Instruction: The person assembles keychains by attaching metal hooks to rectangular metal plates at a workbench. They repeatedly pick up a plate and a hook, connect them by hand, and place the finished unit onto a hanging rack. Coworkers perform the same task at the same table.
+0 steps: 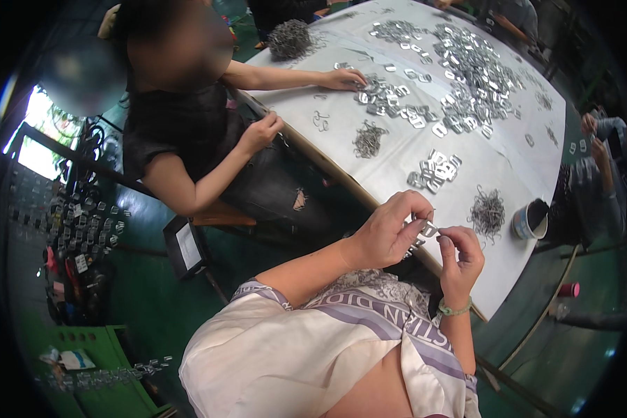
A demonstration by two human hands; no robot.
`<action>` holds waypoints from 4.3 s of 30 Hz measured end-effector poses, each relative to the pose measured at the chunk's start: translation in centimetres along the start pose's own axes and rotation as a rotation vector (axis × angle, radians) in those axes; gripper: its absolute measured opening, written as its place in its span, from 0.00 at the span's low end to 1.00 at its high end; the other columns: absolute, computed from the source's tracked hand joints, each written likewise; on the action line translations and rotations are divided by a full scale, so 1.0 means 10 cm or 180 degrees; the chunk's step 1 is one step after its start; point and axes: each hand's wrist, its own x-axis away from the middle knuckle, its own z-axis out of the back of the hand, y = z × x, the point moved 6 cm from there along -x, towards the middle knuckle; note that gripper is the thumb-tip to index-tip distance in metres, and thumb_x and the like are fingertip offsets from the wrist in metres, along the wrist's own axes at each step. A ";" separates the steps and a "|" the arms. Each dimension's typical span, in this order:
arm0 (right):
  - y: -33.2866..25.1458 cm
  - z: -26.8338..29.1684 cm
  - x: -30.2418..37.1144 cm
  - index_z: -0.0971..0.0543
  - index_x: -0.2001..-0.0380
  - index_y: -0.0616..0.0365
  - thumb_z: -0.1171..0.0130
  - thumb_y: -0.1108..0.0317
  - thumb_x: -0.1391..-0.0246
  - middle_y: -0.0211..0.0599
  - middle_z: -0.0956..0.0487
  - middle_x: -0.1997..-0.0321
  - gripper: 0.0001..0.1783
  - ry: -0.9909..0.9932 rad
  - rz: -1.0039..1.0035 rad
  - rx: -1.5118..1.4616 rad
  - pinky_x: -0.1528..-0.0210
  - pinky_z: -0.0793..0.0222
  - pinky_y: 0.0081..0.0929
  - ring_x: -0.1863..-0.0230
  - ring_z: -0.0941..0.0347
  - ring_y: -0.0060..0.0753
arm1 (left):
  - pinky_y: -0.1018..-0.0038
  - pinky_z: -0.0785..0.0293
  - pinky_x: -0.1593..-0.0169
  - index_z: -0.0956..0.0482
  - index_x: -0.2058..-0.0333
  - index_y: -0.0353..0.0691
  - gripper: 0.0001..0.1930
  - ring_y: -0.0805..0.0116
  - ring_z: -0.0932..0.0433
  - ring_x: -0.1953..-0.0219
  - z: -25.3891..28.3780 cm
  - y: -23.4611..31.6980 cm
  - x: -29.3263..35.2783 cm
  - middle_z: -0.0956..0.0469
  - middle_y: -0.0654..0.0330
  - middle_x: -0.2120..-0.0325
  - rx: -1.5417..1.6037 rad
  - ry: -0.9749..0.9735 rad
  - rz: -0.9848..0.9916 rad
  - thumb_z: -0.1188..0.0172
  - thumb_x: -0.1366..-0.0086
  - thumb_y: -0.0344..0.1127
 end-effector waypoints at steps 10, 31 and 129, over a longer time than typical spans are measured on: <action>0.75 -0.46 0.13 0.22 0.58 0.57 0.30 0.65 0.58 0.46 0.27 0.54 0.21 -0.0654 0.0547 0.1803 0.47 0.37 0.43 0.48 0.33 0.52 | 0.77 0.32 0.56 0.37 0.57 0.39 0.05 0.75 0.31 0.62 0.77 0.58 -0.36 0.29 0.55 0.62 0.0551 0.0832 -0.0134 0.55 0.30 0.25; 0.93 -0.75 0.19 0.38 0.36 0.47 0.32 0.72 0.62 0.52 0.51 0.27 0.46 -0.1653 0.0301 0.2938 0.29 0.68 0.61 0.26 0.62 0.57 | 0.62 0.25 0.52 0.30 0.54 0.34 0.09 0.60 0.21 0.60 2.67 2.51 -0.30 0.22 0.47 0.61 -0.0891 0.2149 -0.1374 0.53 0.31 0.26; 1.52 -0.63 0.13 0.51 0.30 0.38 0.31 0.66 0.58 0.47 0.52 0.26 0.55 -0.1681 0.0776 0.3881 0.38 0.51 0.72 0.28 0.54 0.59 | 0.67 0.26 0.60 0.21 0.68 0.40 0.03 0.62 0.22 0.67 1.91 1.89 6.00 0.21 0.57 0.71 -0.5103 0.6299 0.2359 0.41 0.41 0.28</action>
